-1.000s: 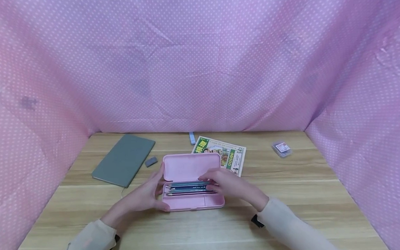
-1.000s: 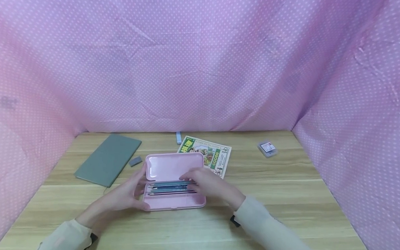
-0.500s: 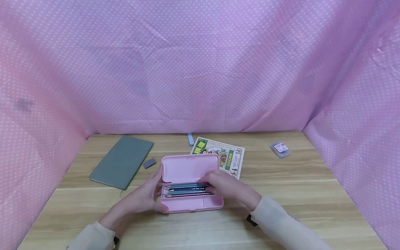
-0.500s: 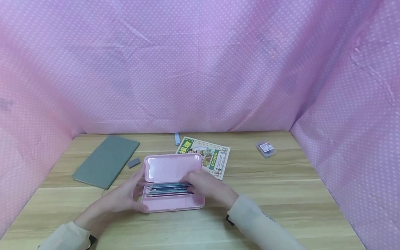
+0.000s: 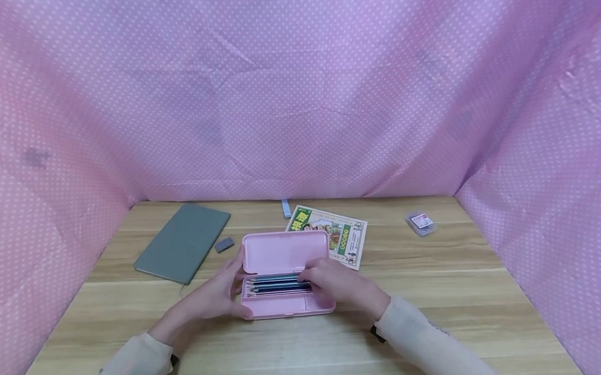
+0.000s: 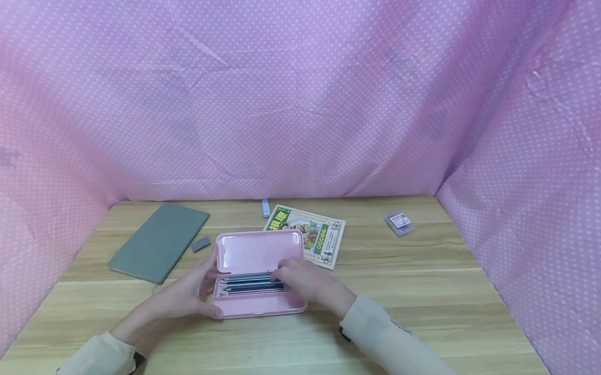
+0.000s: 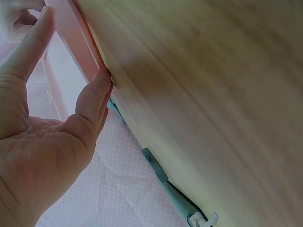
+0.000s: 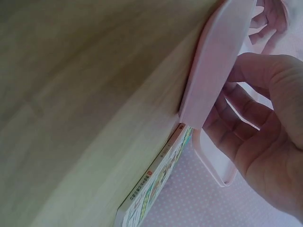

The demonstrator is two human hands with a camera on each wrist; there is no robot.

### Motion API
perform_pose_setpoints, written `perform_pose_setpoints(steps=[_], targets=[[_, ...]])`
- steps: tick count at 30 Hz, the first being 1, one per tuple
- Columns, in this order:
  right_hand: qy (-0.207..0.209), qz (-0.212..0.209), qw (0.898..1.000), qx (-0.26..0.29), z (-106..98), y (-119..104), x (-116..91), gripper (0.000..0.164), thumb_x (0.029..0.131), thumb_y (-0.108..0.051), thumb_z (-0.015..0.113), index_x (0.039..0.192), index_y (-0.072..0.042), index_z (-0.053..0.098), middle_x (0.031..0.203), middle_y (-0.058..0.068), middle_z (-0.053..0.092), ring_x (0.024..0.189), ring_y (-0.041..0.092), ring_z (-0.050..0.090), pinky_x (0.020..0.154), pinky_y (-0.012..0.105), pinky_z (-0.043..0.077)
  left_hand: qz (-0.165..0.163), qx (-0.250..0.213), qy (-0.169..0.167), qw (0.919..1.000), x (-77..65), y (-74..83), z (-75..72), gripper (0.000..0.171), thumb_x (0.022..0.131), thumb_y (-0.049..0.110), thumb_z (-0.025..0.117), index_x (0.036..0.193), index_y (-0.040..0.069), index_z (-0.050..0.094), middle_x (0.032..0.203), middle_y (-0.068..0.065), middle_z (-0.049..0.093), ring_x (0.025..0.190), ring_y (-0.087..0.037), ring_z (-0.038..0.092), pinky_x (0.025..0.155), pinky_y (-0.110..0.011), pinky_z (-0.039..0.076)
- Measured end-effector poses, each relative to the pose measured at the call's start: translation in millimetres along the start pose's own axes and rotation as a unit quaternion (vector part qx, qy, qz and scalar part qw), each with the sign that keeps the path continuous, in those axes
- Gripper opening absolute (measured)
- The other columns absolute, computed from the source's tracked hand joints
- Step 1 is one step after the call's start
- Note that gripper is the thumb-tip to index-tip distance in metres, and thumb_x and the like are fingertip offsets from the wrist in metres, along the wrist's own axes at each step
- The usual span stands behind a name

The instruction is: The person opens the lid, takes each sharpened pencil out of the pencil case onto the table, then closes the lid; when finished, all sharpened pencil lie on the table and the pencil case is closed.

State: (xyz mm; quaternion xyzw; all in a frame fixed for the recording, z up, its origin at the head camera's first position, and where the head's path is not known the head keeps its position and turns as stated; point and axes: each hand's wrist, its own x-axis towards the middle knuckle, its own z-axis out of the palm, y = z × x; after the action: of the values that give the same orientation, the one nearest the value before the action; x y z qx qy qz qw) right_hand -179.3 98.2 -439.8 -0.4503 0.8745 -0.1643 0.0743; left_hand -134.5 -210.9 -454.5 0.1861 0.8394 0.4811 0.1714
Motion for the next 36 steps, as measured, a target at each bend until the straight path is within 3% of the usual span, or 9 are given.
perform_pose_setpoints(steps=[15, 27, 36], targets=[[-0.011, 0.02, 0.998, 0.052, -2.8, 0.9, -2.5, 0.027, 0.096, 0.003, 0.064, 0.117, -0.008, 0.076, 0.104, 0.002, 0.069, 0.085, 0.007, 0.057, 0.082, 0.02, 0.054, -0.007, 0.003, -0.001, 1.0, -0.3, 2.8, 0.2, 0.141, 0.069, 0.02, 0.095, 0.162, 0.013, -0.012, 0.158, -0.025, 0.018, 0.137, -0.037, 0.046, 0.109, -0.044, 0.045], [-0.011, 0.017, 0.999, 0.05, -2.0, 1.7, -1.9, 0.029, 0.096, 0.003, 0.064, 0.118, -0.009, 0.076, 0.104, 0.001, 0.069, 0.084, 0.007, 0.056, 0.079, 0.018, 0.053, -0.02, 0.006, 0.003, 0.9998, 0.8, 0.5, 1.0, 0.143, 0.068, 0.019, 0.096, 0.162, 0.015, -0.013, 0.161, -0.021, 0.016, 0.137, -0.036, 0.046, 0.108, -0.042, 0.046], [0.012, 0.008, 0.999, 0.037, -8.7, -1.1, -5.7, 0.03, 0.098, -0.001, 0.061, 0.126, -0.008, 0.071, 0.112, 0.0, 0.065, 0.101, 0.008, 0.06, 0.094, 0.024, 0.055, -0.015, 0.003, 0.001, 0.9999, -0.1, 0.8, 0.3, 0.143, 0.068, 0.021, 0.096, 0.162, 0.014, -0.012, 0.159, -0.023, 0.018, 0.136, -0.037, 0.046, 0.108, -0.042, 0.046]])
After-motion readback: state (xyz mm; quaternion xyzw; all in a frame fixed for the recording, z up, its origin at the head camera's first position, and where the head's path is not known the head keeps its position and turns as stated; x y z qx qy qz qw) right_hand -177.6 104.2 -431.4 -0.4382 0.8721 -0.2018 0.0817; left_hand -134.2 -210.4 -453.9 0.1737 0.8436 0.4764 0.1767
